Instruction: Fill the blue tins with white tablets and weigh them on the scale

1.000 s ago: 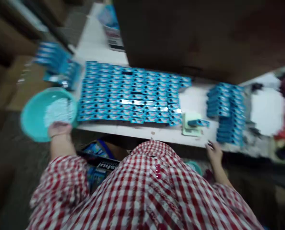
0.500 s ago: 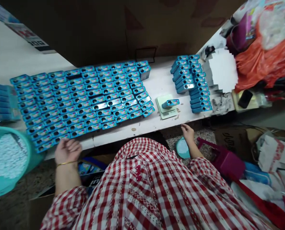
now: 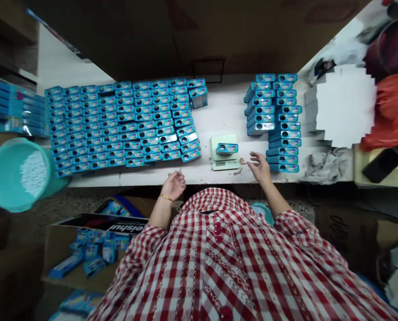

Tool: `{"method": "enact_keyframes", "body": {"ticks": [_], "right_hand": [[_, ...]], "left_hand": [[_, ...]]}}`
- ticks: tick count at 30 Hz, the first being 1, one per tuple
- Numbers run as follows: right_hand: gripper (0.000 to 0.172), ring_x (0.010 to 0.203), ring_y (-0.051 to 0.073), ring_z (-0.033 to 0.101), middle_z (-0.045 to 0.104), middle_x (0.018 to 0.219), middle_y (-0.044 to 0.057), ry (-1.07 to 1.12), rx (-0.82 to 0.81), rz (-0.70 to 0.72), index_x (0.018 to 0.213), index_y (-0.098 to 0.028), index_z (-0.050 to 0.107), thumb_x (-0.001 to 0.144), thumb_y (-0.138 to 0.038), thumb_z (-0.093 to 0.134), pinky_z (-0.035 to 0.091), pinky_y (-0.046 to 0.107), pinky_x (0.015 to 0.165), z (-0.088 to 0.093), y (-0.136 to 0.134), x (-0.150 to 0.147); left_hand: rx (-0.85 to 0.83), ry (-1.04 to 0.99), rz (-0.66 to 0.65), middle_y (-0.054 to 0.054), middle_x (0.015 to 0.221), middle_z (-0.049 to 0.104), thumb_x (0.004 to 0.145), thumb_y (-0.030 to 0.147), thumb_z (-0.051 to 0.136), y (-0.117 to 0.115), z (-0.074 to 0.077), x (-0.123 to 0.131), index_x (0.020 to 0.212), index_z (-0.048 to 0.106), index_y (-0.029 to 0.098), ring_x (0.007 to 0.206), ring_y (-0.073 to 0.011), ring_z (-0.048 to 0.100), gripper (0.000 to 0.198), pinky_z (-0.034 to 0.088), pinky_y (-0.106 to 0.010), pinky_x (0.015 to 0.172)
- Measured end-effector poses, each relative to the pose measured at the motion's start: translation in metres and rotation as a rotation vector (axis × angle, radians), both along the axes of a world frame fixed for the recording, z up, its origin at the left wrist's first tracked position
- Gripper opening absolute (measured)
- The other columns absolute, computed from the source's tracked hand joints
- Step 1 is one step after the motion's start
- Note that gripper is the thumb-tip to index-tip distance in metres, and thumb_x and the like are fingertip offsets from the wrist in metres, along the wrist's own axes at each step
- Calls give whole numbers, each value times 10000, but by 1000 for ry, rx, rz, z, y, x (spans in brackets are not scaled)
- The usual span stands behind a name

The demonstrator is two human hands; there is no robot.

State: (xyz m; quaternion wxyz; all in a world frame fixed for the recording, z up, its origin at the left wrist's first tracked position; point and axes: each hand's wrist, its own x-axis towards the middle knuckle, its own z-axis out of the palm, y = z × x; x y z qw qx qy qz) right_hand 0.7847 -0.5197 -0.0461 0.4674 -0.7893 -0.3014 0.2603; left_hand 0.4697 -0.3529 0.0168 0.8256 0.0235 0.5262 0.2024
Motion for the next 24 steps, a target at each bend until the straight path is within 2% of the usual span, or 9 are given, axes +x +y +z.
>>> {"method": "enact_keyframes", "body": {"ticks": [3, 5, 9, 13, 16, 21, 24], "right_hand": [[446, 888, 181, 565, 568, 1088, 85, 45, 4, 135, 1090, -204, 516, 682, -354, 620, 515, 342, 696, -5, 6, 4], [489, 968, 202, 549, 555, 1114, 93, 30, 29, 223, 1129, -200, 493, 681, -344, 629, 511, 350, 734, -6, 18, -1], [575, 1091, 230, 495, 518, 1206, 92, -71, 86, 322, 1202, -199, 442, 671, -297, 641, 451, 390, 884, -5, 55, -14], [398, 963, 212, 552, 592, 1066, 43, -119, 75, 337, 1128, -211, 502, 734, -242, 544, 449, 392, 868, 1, 77, -19], [379, 1004, 231, 509, 584, 1070, 55, -306, 105, 439, 1142, -217, 523, 764, -211, 503, 424, 407, 888, 21, 76, -21], [402, 1072, 232, 452, 572, 1109, 33, -708, 117, 807, 1207, -327, 502, 844, -169, 433, 258, 483, 1005, 78, 69, -41], [418, 1057, 210, 467, 580, 1096, 32, -808, 125, 949, 1246, -344, 459, 881, -155, 381, 268, 468, 985, 98, 68, -55]], "left_hand": [[-24, 25, 12, -31, 582, 594, 870, 204, 397, -25, -1, 29, 701, 591, 126, 486, -85, 542, 269, 426, -184, 455], [-26, 50, 18, -60, 648, 637, 869, 199, 396, -32, 0, 44, 747, 608, 118, 575, -108, 599, 258, 473, -208, 540], [5, 25, 23, -114, 838, 676, 862, 226, 409, -29, -1, 66, 847, 623, 114, 809, -171, 644, 243, 503, -289, 719], [14, -47, 8, -129, 925, 666, 865, 275, 402, -17, -10, 86, 909, 618, 116, 893, -200, 630, 272, 486, -332, 784], [-2, -99, 13, -133, 924, 659, 860, 310, 408, -12, -18, 101, 944, 612, 125, 891, -207, 625, 288, 475, -352, 798], [-26, -173, 51, -99, 789, 651, 864, 338, 381, -9, -27, 123, 897, 623, 128, 709, -164, 613, 322, 468, -311, 740], [-51, -220, 53, -85, 729, 640, 872, 328, 362, -8, -30, 132, 834, 625, 122, 643, -145, 592, 335, 459, -279, 700]]}}
